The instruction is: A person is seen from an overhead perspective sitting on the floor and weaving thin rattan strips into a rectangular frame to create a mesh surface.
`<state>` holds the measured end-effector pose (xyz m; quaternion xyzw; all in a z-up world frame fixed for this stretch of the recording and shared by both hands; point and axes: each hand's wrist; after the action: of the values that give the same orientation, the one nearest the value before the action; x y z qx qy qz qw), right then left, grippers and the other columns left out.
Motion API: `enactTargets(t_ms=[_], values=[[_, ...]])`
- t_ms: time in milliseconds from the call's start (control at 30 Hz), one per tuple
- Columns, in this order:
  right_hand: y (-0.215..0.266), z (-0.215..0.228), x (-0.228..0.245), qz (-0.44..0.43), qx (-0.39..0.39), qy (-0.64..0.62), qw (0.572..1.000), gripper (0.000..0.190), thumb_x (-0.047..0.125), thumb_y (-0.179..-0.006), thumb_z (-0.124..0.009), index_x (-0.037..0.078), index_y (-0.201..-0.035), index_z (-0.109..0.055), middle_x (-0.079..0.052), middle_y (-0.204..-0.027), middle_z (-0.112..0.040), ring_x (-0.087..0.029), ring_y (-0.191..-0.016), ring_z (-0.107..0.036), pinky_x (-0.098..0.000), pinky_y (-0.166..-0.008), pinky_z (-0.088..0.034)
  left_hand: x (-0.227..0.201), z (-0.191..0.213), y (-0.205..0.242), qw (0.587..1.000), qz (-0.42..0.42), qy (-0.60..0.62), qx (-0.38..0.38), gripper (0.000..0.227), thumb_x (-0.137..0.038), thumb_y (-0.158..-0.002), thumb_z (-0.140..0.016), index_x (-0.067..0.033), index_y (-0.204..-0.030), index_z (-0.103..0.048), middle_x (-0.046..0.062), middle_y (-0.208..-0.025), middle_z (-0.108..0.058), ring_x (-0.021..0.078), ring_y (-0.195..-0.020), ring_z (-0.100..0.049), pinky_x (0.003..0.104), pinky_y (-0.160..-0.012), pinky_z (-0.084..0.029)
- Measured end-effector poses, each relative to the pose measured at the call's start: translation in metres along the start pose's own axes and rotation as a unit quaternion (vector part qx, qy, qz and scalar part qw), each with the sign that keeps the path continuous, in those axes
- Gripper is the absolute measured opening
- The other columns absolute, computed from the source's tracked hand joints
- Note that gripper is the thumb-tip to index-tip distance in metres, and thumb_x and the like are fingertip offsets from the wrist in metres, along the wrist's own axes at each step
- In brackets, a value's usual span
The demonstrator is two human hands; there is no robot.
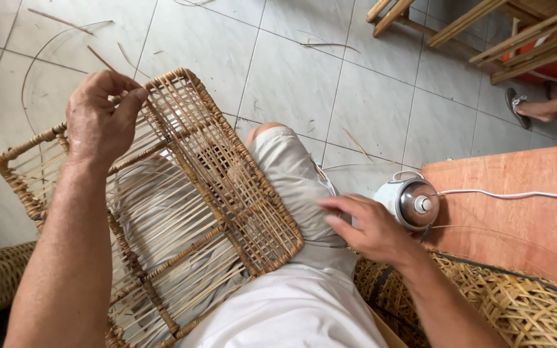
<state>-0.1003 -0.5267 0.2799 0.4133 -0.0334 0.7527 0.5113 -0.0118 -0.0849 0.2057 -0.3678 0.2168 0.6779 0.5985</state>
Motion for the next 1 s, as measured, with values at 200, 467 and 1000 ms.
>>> enactTargets(t_ms=[200,467,1000], values=[[-0.136,-0.040,0.066,0.175,0.030,-0.131,0.975,0.040,0.026,-0.103,-0.050,0.003,-0.135,-0.058,-0.003,-0.088,-0.066,-0.011,-0.063,-0.057,-0.0242,-0.049,-0.047,-0.024,0.013,-0.005,0.998,-0.014,0.063,0.016,0.006,0.000,-0.109,-0.076,-0.0012,-0.108,-0.071,0.007,-0.086,-0.067,0.0121,-0.065,-0.057,0.023,-0.053,-0.050],[-0.245,-0.075,0.120,0.187,0.071,-0.344,0.917,0.046,0.021,-0.099,-0.064,-0.004,-0.137,-0.056,-0.005,-0.087,-0.066,-0.012,-0.069,-0.061,-0.0237,-0.057,-0.054,-0.028,0.007,-0.004,0.997,-0.013,0.077,-0.012,0.007,0.001,-0.106,-0.076,-0.0018,-0.103,-0.070,0.006,-0.082,-0.066,0.0103,-0.062,-0.056,0.021,-0.047,-0.048],[-0.284,-0.054,0.129,0.230,0.030,-0.409,0.882,0.002,0.010,-0.096,-0.070,0.009,-0.096,-0.070,-0.002,-0.073,-0.071,-0.007,-0.056,-0.061,-0.0198,-0.048,-0.052,-0.062,-0.043,0.111,0.973,0.188,0.076,0.108,0.018,-0.033,-0.091,-0.078,-0.0152,-0.090,-0.079,0.003,-0.082,-0.063,0.0149,-0.074,-0.056,0.031,-0.062,-0.051]])
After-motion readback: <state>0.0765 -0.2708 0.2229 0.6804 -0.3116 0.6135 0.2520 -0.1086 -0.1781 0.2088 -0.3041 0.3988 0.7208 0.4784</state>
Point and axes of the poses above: each hand's wrist, its own y-axis away from the middle knuckle, its own z-axis out of the back of the hand, x = y × z
